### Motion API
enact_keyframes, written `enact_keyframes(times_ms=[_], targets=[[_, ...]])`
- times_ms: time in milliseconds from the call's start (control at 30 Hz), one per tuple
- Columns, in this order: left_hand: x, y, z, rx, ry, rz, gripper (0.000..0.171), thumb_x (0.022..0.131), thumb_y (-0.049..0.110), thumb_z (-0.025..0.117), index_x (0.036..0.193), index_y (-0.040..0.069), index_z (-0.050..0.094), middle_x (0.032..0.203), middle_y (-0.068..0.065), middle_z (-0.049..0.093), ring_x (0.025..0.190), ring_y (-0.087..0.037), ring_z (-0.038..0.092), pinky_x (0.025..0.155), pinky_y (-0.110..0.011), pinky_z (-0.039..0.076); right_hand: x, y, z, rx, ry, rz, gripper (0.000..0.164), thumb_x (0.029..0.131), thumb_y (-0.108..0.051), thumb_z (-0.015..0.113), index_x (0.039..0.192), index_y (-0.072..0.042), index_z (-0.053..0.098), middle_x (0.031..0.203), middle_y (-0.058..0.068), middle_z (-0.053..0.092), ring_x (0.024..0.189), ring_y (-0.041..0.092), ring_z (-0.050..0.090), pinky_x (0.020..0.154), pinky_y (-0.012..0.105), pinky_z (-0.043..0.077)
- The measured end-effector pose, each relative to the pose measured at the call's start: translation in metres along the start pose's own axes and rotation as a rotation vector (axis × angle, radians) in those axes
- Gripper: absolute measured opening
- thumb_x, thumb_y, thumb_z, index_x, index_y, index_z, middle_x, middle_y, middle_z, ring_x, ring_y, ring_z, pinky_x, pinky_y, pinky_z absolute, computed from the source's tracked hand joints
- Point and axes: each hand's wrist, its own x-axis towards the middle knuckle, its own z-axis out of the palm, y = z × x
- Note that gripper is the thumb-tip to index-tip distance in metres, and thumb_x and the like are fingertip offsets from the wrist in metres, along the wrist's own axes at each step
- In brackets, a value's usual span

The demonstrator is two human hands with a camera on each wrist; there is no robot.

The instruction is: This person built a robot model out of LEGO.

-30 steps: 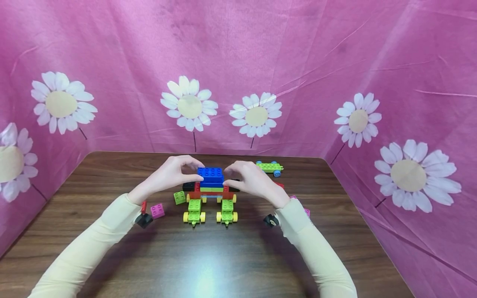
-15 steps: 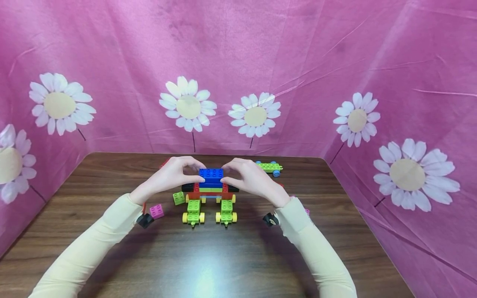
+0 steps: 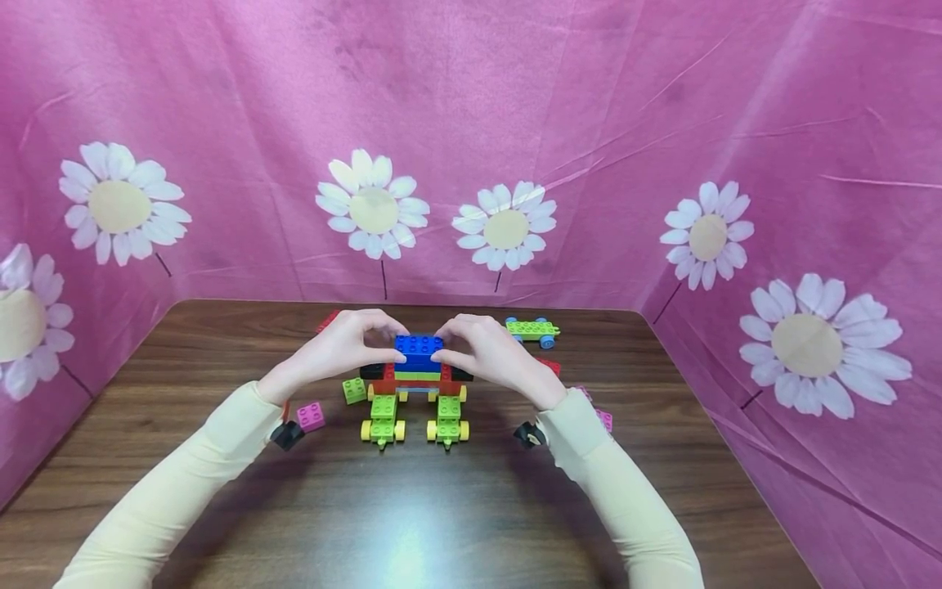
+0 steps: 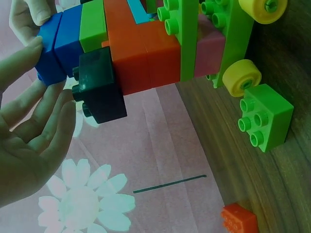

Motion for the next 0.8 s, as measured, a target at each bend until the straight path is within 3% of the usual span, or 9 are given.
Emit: enact_keyframes(times_ms=[367,600,800], targets=[[0.0,0.004,-0.001,0.01,-0.011,-0.004,0.03,0.082,0.024,0.081,0.107,0.009,0.074,0.101,-0.005,0.075,0.09,-0.018,0.067,0.081,-0.036,0.057,0.003,-0.001,-0.001,0.003,-0.005,-0.027,0.024,0.087,-0.027,0.076,0.105,-0.011,0.071,0.094,0.001,0.074,0.083,0.01,0.068,0.079,0.031,0.059],[-0.002,-0.002,-0.006,0.004,-0.091,0.008,0.032,0.089,0.024,0.074,0.116,0.008,0.072,0.108,-0.005,0.076,0.098,-0.017,0.069,0.086,-0.034,0.058,0.005,-0.001,-0.002,-0.003,-0.022,-0.031,0.023,0.087,-0.027,0.076,0.103,-0.011,0.072,0.092,0.0,0.074,0.081,0.009,0.068,0.078,0.029,0.058],[0.001,-0.003,-0.01,-0.004,-0.132,0.01,0.029,0.089,0.022,0.074,0.114,0.007,0.073,0.107,-0.006,0.077,0.095,-0.016,0.07,0.08,-0.029,0.056,0.007,-0.001,-0.003,-0.002,-0.034,-0.031,0.023,0.086,-0.027,0.077,0.102,-0.011,0.073,0.091,0.0,0.075,0.081,0.009,0.068,0.078,0.028,0.058]])
